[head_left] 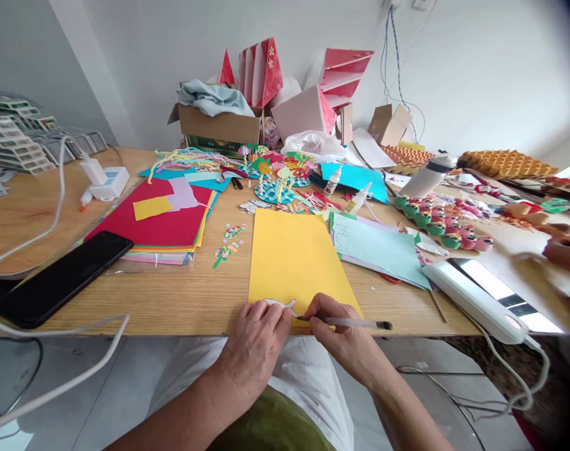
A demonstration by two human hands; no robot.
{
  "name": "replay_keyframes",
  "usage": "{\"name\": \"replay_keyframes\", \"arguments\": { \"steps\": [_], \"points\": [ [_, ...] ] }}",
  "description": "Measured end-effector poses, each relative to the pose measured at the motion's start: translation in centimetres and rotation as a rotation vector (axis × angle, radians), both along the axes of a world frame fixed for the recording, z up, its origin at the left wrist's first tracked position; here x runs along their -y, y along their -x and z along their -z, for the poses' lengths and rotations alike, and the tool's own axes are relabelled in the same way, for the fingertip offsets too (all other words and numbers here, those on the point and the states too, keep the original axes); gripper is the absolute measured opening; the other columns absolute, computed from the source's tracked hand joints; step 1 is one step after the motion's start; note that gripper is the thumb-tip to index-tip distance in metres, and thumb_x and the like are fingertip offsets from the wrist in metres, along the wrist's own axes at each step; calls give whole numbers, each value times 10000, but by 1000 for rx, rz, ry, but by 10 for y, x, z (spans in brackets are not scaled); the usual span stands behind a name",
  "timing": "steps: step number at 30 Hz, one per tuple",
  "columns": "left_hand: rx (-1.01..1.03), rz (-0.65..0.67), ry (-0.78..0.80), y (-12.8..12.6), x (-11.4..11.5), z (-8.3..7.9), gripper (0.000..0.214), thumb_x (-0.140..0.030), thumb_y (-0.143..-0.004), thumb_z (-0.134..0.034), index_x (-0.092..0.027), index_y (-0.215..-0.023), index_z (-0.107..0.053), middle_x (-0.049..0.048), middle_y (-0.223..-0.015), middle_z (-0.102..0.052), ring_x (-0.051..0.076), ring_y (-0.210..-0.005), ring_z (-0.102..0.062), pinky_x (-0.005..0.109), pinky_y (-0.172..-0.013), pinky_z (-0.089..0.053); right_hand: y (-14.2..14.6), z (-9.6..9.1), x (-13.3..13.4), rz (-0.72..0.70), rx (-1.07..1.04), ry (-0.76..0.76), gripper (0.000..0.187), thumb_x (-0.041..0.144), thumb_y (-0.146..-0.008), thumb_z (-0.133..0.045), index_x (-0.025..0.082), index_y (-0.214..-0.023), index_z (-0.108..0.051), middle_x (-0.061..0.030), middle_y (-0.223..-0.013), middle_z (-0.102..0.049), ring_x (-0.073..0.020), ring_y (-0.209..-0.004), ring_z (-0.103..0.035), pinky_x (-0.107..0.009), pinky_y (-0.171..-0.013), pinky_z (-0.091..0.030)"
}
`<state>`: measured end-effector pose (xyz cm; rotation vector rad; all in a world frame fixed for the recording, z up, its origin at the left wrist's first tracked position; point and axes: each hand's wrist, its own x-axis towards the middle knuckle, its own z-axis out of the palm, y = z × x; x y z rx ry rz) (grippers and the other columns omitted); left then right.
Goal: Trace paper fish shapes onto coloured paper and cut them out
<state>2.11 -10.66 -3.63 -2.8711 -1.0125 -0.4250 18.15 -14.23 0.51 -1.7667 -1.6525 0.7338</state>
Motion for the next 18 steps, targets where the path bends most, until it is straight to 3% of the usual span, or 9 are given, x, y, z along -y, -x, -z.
{"name": "replay_keyframes", "arguments": {
  "steps": [14, 18],
  "points": [
    [12, 3, 28, 0, 0, -1, 321, -172, -863, -452, -180, -1182, -418, 28, -902, -526, 190, -822, -472, 342, -687, -393, 3, 3, -4, -28, 14, -29, 121, 95, -680, -395, 200, -655, -450, 52, -546, -456, -103, -520, -392, -207, -489, -294],
    [11, -13, 67, 0, 0, -4, 228, -157, -852, -460, -165, -1079, -474, 33, -900, -530, 194, -830, -483, 347, -702, -404, 3, 2, -5, -31, 10, -29, 127, 88, -670, -394, 201, -647, -448, 50, -550, -460, -104, -522, -387, -208, -489, -289]
  ]
}}
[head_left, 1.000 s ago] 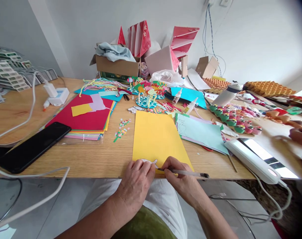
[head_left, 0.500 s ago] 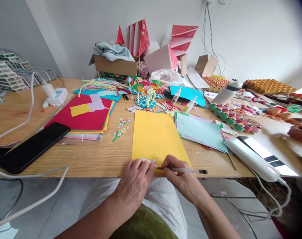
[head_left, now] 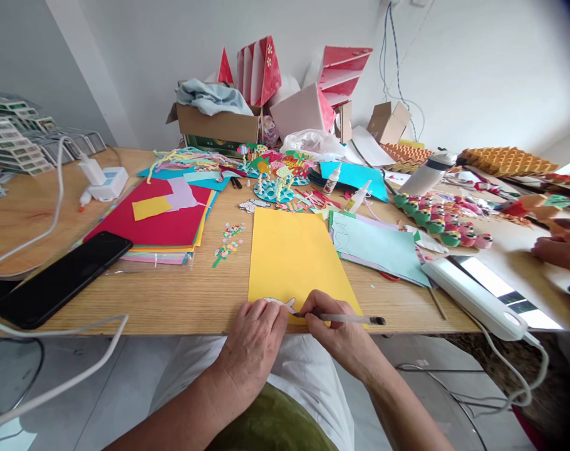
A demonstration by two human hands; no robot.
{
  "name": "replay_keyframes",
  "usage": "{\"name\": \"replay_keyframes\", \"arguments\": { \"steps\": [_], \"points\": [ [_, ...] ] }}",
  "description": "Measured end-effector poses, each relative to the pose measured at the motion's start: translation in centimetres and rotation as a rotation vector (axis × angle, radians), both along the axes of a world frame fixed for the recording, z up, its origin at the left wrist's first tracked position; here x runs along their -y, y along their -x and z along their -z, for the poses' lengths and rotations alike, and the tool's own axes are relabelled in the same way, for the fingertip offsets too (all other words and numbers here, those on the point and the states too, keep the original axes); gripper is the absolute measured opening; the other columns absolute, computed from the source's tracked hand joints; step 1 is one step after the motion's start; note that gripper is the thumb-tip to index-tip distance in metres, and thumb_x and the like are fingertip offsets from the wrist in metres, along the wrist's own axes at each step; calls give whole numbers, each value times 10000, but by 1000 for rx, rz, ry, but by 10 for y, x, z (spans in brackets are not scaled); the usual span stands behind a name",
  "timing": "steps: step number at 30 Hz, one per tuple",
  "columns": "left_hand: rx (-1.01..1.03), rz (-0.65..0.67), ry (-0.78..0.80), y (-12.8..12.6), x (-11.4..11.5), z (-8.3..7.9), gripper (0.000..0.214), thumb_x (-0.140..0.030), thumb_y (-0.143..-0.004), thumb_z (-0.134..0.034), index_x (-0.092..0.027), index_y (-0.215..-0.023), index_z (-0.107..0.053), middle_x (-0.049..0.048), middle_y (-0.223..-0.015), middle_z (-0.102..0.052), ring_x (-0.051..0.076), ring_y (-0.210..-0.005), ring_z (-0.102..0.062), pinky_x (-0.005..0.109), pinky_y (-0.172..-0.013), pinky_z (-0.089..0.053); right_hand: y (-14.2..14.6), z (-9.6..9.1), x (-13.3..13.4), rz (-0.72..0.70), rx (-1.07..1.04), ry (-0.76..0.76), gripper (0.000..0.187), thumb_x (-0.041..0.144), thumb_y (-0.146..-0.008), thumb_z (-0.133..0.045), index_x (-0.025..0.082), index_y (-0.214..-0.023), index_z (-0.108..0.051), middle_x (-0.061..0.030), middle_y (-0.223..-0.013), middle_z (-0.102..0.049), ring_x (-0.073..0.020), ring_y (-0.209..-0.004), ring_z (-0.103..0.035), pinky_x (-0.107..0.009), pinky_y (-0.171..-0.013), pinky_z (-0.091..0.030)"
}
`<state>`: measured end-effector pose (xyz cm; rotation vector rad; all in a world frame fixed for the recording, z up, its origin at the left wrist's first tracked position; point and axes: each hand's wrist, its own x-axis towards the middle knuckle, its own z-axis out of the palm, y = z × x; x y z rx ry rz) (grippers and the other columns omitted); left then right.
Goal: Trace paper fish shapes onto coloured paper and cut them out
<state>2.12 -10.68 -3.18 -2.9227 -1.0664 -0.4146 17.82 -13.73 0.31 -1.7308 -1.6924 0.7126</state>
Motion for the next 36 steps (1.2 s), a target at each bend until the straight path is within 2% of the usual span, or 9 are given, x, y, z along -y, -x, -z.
{"name": "replay_keyframes", "arguments": {
  "steps": [19, 36],
  "points": [
    [0, 15, 51, 2, -2, -4, 166, -156, -839, -482, -157, -1003, -510, 47, -925, -555, 202, -867, -511, 358, -729, -437, 6, 2, -9, 9, -38, -3, 99, 118, -683, -410, 199, -647, -455, 44, -547, -472, -108, -520, -400, -213, -486, -286],
    [42, 3, 70, 3, -1, -6, 170, -144, -833, -489, -174, -999, -518, 31, -907, -558, 193, -864, -512, 354, -751, -445, -6, -3, 4, 12, -14, 32, 117, 99, -668, -405, 201, -636, -452, 58, -527, -424, -99, -505, -375, -202, -474, -279]
  ]
}}
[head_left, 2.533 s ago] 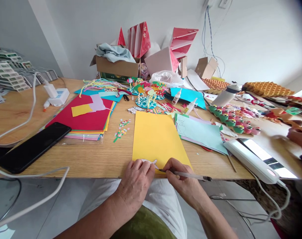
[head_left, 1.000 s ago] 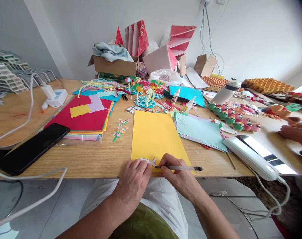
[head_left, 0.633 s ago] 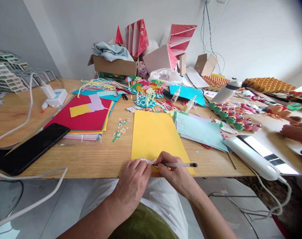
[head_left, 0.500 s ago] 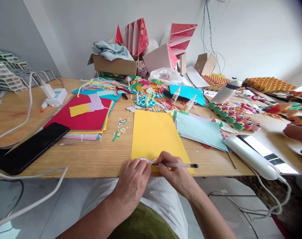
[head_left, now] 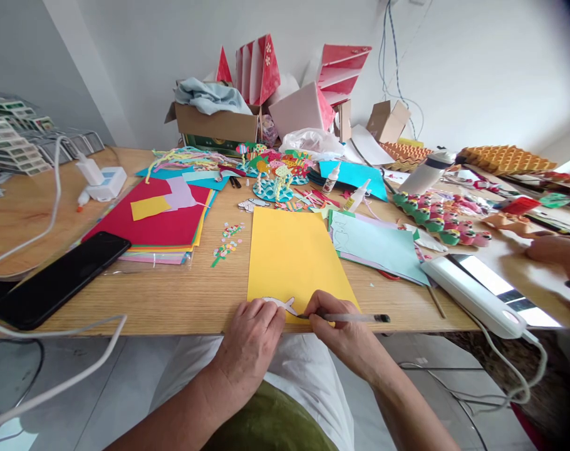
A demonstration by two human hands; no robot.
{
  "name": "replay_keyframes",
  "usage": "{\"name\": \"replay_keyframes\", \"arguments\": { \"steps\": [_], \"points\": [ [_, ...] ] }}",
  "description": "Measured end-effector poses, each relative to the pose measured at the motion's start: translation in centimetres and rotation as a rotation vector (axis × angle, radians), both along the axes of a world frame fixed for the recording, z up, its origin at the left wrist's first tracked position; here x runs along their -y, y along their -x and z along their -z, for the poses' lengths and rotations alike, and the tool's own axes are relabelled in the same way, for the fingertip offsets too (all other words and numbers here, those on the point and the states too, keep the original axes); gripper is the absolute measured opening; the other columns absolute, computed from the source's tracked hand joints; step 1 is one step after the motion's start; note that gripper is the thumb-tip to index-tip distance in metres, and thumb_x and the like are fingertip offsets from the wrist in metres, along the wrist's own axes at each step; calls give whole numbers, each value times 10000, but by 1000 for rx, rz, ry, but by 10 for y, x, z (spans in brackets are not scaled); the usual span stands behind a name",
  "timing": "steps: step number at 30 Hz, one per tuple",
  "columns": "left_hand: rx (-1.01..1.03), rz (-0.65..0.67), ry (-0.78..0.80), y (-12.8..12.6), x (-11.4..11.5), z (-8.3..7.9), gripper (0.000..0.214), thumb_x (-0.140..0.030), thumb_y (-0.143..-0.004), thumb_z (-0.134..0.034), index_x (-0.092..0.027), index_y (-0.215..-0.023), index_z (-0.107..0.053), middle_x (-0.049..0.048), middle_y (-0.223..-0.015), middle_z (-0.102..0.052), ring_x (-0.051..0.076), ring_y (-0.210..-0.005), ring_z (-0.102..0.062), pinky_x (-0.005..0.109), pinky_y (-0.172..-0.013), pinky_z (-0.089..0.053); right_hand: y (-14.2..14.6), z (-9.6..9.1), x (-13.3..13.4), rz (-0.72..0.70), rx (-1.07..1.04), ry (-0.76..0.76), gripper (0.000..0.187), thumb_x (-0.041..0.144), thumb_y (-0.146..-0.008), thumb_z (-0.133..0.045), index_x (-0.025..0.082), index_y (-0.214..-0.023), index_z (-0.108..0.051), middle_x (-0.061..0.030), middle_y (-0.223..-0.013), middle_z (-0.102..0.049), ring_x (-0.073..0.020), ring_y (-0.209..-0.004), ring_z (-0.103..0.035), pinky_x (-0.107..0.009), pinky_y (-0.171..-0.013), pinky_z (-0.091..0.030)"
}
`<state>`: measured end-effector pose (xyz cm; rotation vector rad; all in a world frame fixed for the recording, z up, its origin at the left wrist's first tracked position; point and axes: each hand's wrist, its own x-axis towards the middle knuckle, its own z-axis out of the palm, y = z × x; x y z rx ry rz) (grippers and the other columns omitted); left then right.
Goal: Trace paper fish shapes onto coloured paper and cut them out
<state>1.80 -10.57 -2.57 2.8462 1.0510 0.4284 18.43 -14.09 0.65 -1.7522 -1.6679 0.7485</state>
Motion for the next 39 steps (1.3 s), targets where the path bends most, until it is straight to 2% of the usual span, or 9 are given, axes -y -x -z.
{"name": "replay_keyframes", "arguments": {
  "steps": [5, 16, 34, 39],
  "points": [
    [19, -9, -6, 0, 1, 2, 174, -145, -831, -491, -175, -1001, -516, 31, -891, -555, 193, -860, -515, 352, -749, -448, 6, 5, -3, 6, -26, -53, 116, 109, -702, -404, 200, -659, -461, 57, -528, -440, -97, -497, -369, -205, -468, -290],
    [71, 22, -18, 4, -1, 6, 108, -135, -835, -486, -167, -921, -542, 38, -907, -563, 195, -861, -509, 356, -766, -450, 11, 7, -7, -12, 15, -56, 93, 133, -715, -411, 202, -673, -458, 33, -576, -507, -118, -547, -446, -219, -500, -314],
    [89, 80, 89, 9, -6, -1, 178, -66, -744, -567, -155, -898, -549, 40, -945, -582, 206, -890, -517, 361, -797, -465, 15, 9, -7, -15, 59, -69, 105, 114, -695, -400, 204, -677, -451, 41, -547, -482, -113, -510, -415, -213, -488, -299],
    [95, 96, 114, 11, -7, -3, 140, -69, -763, -545, -153, -875, -556, 46, -963, -586, 212, -908, -515, 371, -806, -463, 18, 10, -4, -24, 80, -87, 122, 91, -685, -399, 205, -682, -443, 46, -539, -470, -105, -493, -403, -203, -471, -288]
  ]
}}
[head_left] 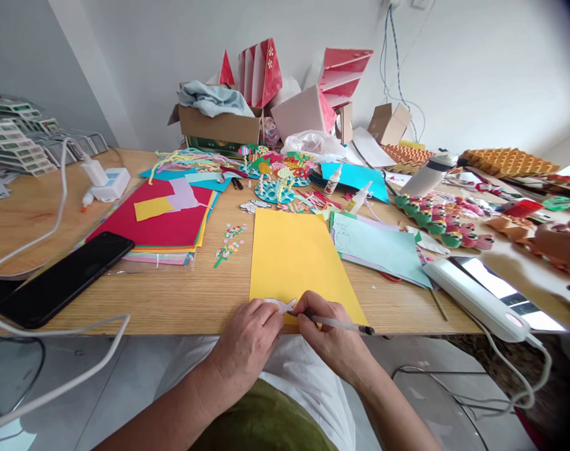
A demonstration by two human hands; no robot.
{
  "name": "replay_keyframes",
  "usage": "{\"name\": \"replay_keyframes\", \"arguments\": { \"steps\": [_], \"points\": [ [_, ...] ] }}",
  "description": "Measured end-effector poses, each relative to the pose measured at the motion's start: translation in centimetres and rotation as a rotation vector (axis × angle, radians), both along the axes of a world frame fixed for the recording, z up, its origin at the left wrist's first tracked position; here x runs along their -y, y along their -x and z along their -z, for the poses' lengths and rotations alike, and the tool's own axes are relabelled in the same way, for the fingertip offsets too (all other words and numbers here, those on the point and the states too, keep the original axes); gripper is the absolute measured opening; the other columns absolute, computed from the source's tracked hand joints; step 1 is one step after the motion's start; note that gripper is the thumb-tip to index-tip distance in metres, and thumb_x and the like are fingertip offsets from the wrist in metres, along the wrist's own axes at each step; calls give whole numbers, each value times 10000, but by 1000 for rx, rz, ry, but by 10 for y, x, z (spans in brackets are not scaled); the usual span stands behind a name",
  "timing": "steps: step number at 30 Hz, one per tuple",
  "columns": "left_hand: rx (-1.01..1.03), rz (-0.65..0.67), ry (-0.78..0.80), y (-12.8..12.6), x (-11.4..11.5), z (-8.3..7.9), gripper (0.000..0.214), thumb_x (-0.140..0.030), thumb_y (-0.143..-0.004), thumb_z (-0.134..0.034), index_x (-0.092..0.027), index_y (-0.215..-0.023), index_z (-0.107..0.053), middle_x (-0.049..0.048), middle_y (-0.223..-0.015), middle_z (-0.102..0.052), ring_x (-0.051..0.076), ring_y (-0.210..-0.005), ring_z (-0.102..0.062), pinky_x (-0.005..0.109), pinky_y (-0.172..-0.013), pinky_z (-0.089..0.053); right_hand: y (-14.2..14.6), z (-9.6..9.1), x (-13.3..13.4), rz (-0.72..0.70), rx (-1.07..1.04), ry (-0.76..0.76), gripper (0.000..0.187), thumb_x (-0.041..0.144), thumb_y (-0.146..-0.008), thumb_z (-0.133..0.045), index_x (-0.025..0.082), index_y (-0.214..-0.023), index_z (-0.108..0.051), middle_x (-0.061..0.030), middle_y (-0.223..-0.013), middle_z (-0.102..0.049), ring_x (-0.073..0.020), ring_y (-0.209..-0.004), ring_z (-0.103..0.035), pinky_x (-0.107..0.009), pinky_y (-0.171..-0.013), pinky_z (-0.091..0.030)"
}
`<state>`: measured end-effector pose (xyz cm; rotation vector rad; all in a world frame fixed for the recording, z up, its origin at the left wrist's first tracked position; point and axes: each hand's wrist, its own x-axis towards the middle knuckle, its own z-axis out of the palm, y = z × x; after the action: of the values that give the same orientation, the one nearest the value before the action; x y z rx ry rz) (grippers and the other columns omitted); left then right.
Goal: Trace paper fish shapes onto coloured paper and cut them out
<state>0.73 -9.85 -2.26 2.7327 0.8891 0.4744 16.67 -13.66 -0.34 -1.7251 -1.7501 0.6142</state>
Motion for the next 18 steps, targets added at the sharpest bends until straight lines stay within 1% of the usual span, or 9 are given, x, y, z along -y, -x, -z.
{"name": "replay_keyframes", "arguments": {
  "steps": [5, 10, 15, 18],
  "points": [
    [12, 5, 41, 0, 0, 0, 175, -55, -760, -538, -165, -896, -546, 32, -980, -582, 204, -919, -509, 366, -822, -456, 5, -2, 2, -19, 13, -10, 129, 82, -688, -401, 202, -686, -447, 58, -513, -431, -98, -470, -376, -199, -465, -279],
    [1, 7, 64, -1, -1, 1, 167, -78, -757, -569, -157, -903, -551, 31, -979, -584, 201, -913, -508, 361, -827, -455, 7, -3, 3, -22, 22, -12, 124, 84, -689, -404, 203, -685, -441, 63, -504, -409, -94, -456, -364, -195, -453, -268],
    [-5, 12, 41, 1, -1, -1, 179, -71, -748, -582, -150, -907, -564, 36, -990, -586, 202, -920, -512, 359, -839, -457, 3, -3, 2, -1, -3, -10, 121, 92, -685, -404, 203, -679, -453, 51, -525, -454, -102, -483, -399, -198, -470, -289],
    [-13, 23, 27, 2, -1, -3, 162, -66, -745, -579, -152, -882, -572, 38, -984, -591, 200, -915, -519, 354, -835, -464, 1, -3, 1, 26, -5, -9, 101, 117, -699, -408, 205, -663, -441, 55, -509, -443, -104, -476, -393, -204, -470, -289]
  ]
}}
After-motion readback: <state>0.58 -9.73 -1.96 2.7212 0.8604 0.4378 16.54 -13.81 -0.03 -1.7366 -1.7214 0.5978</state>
